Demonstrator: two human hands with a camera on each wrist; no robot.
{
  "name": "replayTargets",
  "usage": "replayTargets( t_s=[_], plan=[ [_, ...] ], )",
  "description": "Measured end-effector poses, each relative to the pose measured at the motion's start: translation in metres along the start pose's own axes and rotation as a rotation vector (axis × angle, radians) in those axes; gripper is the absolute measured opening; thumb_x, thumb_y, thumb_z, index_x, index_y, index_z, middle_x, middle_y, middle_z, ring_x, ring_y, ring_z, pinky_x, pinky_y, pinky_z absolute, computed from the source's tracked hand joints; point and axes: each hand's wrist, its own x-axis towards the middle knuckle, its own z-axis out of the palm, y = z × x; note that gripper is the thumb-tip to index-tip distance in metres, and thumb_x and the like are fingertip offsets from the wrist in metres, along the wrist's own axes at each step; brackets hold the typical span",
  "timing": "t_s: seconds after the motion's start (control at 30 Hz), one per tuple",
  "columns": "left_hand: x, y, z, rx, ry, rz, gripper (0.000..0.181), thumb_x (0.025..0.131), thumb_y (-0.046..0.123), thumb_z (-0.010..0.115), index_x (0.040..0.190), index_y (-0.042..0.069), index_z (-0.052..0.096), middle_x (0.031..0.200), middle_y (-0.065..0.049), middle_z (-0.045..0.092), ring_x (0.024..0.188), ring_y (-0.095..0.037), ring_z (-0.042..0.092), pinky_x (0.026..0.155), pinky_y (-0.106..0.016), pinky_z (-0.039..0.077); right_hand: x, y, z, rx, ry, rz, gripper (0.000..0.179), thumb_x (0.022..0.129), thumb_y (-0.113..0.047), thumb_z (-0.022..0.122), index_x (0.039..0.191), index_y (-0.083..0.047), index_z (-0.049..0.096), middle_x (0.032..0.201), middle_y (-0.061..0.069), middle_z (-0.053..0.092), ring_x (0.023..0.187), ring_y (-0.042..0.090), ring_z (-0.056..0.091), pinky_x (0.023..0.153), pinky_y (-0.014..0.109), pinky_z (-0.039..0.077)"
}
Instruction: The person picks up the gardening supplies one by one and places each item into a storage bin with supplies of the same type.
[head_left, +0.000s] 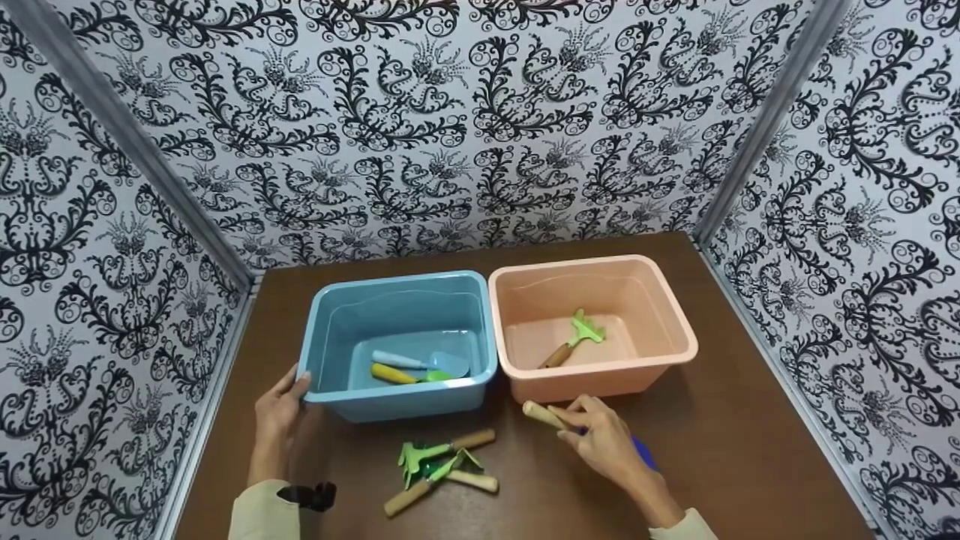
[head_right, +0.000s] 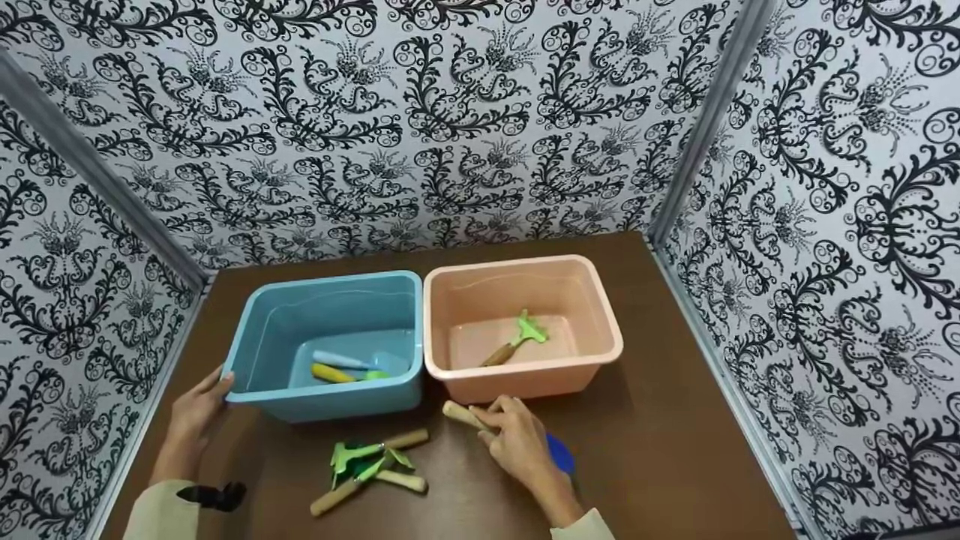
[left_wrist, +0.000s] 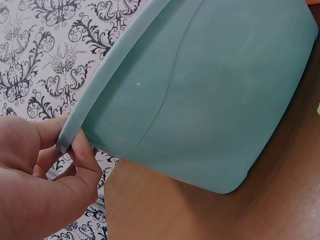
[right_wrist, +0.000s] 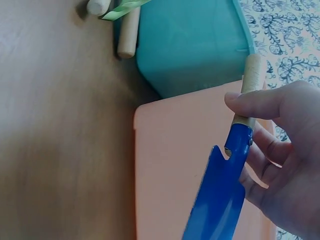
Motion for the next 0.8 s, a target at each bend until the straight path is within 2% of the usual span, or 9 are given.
replayTargets(
  t_s=[0.07, 0.1, 0.17, 0.47, 0.5, 0.6, 0.7, 0.8],
  plan=[
    [0.0, 0.001, 0.002, -0.056, -0.008, -0.001, 0.058, 0.105, 0.03, 0.052, 0.156, 0.009, 0.033, 0.163, -0.019, 0.026, 0.146, -0.033, 0.035, 0.077, -0.012, 0.047, 0.002, -0.003, -0.002, -0.009, -0.006, -0.013, 0.038, 0.073, -0.004, 0.085, 0.11, -0.011, 0.077, 0.09, -0.005, 0.063, 0.079, 0.009, 0.056, 0.069, 0.024, 0.049],
    [-0.001, 0.001, 0.003, -0.088, -0.011, 0.0, 0.058, 0.105, 0.028, 0.052, 0.155, 0.008, 0.033, 0.163, -0.019, 0.026, 0.146, -0.032, 0.035, 0.071, -0.008, 0.045, 0.002, -0.004, -0.002, -0.014, -0.007, -0.02, 0.039, 0.073, -0.004, 0.085, 0.11, -0.012, 0.077, 0.09, -0.005, 0.063, 0.079, 0.011, 0.057, 0.069, 0.024, 0.05],
    [-0.002, 0.002, 0.004, -0.16, -0.022, -0.007, 0.057, 0.105, 0.024, 0.052, 0.156, 0.007, 0.032, 0.163, -0.02, 0.025, 0.146, -0.032, 0.034, 0.07, -0.009, 0.047, 0.004, -0.008, -0.003, -0.024, -0.004, -0.031, 0.04, 0.072, -0.004, 0.086, 0.11, -0.013, 0.077, 0.09, -0.005, 0.063, 0.08, 0.012, 0.059, 0.07, 0.025, 0.05],
    [-0.002, 0.004, 0.006, -0.154, -0.014, -0.011, 0.058, 0.105, 0.025, 0.052, 0.156, 0.007, 0.031, 0.163, -0.02, 0.026, 0.145, -0.031, 0.036, 0.07, -0.009, 0.047, 0.011, -0.02, -0.007, -0.002, 0.018, -0.06, 0.04, 0.072, -0.006, 0.087, 0.11, -0.014, 0.078, 0.087, -0.009, 0.063, 0.079, 0.008, 0.059, 0.068, 0.024, 0.049],
    [-0.002, 0.004, 0.006, -0.153, -0.014, -0.012, 0.058, 0.105, 0.025, 0.052, 0.156, 0.007, 0.031, 0.163, -0.02, 0.026, 0.145, -0.031, 0.036, 0.073, -0.01, 0.048, 0.012, -0.021, -0.007, 0.0, 0.02, -0.067, 0.04, 0.072, -0.006, 0.087, 0.11, -0.014, 0.078, 0.087, -0.009, 0.063, 0.079, 0.007, 0.059, 0.068, 0.024, 0.049],
    [-0.003, 0.004, 0.005, -0.139, -0.02, -0.016, 0.058, 0.105, 0.026, 0.052, 0.156, 0.008, 0.031, 0.163, -0.019, 0.025, 0.146, -0.03, 0.035, 0.095, -0.022, 0.051, 0.015, -0.025, -0.008, -0.007, 0.035, -0.099, 0.041, 0.072, -0.007, 0.088, 0.111, -0.015, 0.078, 0.086, -0.01, 0.063, 0.079, 0.007, 0.057, 0.067, 0.024, 0.048],
    [-0.003, 0.003, 0.004, -0.131, -0.029, -0.016, 0.059, 0.105, 0.026, 0.052, 0.157, 0.008, 0.03, 0.164, -0.019, 0.023, 0.148, -0.032, 0.032, 0.114, -0.041, 0.039, 0.019, -0.029, -0.008, -0.021, 0.046, -0.125, 0.041, 0.071, -0.008, 0.089, 0.11, -0.017, 0.079, 0.087, -0.01, 0.064, 0.08, 0.007, 0.057, 0.066, 0.025, 0.047],
    [-0.004, 0.002, 0.002, -0.139, -0.036, -0.005, 0.059, 0.105, 0.025, 0.051, 0.157, 0.007, 0.028, 0.164, -0.02, 0.02, 0.15, -0.034, 0.028, 0.118, -0.048, 0.032, 0.023, -0.034, -0.008, -0.028, 0.046, -0.142, 0.04, 0.071, -0.009, 0.089, 0.109, -0.018, 0.079, 0.089, -0.01, 0.065, 0.081, 0.008, 0.058, 0.067, 0.026, 0.048]
  ],
)
